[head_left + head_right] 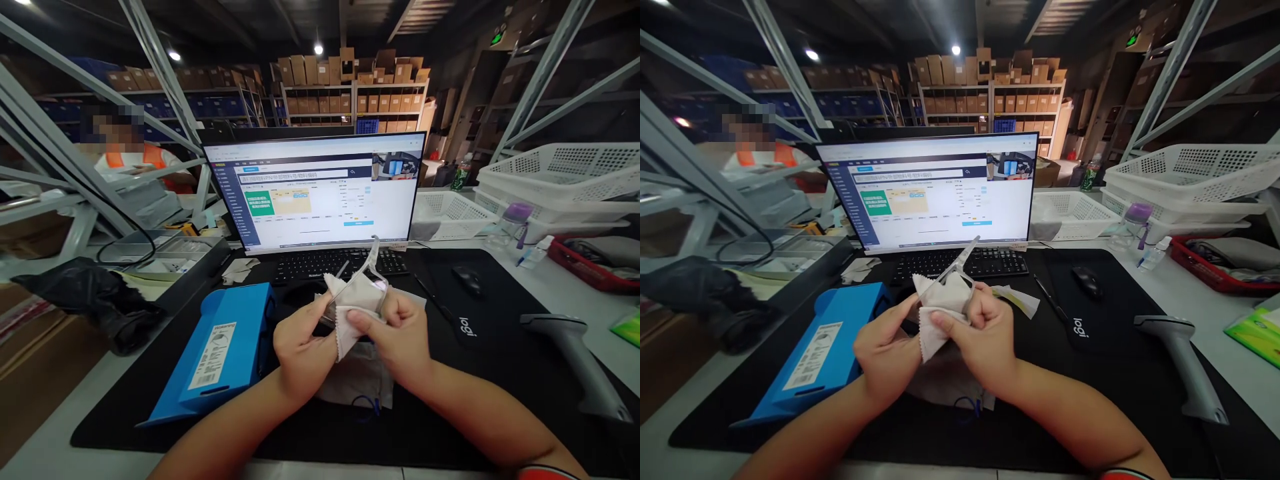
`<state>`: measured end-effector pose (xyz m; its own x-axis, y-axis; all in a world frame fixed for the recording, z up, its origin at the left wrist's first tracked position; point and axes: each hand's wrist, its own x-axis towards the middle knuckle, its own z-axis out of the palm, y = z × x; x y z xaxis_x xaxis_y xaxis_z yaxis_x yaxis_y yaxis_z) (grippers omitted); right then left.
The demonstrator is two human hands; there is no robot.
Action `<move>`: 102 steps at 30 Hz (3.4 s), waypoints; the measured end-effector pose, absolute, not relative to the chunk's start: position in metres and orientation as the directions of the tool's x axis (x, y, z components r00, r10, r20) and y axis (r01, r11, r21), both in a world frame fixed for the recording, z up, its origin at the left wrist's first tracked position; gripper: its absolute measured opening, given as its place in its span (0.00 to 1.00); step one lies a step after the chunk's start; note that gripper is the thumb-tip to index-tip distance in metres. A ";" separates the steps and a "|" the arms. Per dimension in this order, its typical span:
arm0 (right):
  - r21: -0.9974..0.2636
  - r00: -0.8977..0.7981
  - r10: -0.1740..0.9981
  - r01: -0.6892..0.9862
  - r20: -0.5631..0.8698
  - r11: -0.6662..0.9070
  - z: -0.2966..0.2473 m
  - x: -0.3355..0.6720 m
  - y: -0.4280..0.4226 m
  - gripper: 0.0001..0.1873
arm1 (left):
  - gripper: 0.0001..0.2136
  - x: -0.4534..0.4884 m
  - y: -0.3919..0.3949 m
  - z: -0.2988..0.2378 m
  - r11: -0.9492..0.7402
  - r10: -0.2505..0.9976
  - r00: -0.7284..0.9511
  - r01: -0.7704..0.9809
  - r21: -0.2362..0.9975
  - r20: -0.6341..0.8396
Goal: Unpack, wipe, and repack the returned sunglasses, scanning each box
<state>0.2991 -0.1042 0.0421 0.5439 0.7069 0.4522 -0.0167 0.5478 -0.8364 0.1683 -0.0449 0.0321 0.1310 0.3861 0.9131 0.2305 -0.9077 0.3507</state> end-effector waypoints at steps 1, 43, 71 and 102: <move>-0.849 0.536 0.760 -0.142 0.367 0.510 0.050 0.306 -0.104 0.37 | 0.12 0.169 -0.046 0.032 -0.913 0.370 0.136 0.232 0.334 0.919; -0.815 0.460 0.885 -0.488 0.064 0.313 0.069 0.327 -0.106 0.42 | 0.13 0.170 -0.038 0.035 -0.903 0.425 0.228 0.170 0.394 0.876; -0.866 0.539 0.692 0.413 0.481 0.282 0.105 0.423 -0.150 0.34 | 0.24 0.140 -0.025 0.077 -0.782 0.576 0.388 0.007 0.623 0.719; -0.445 -0.389 0.758 0.634 0.524 0.633 0.091 0.387 -0.143 0.25 | 0.20 0.144 -0.028 0.071 -0.911 0.320 0.561 -0.040 0.411 0.764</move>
<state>0.3870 -0.1430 0.0911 -0.3885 0.7578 0.5242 0.6340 0.6326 -0.4447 0.1444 -0.0284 0.0709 0.5605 0.3198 0.7639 -0.0400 -0.9109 0.4107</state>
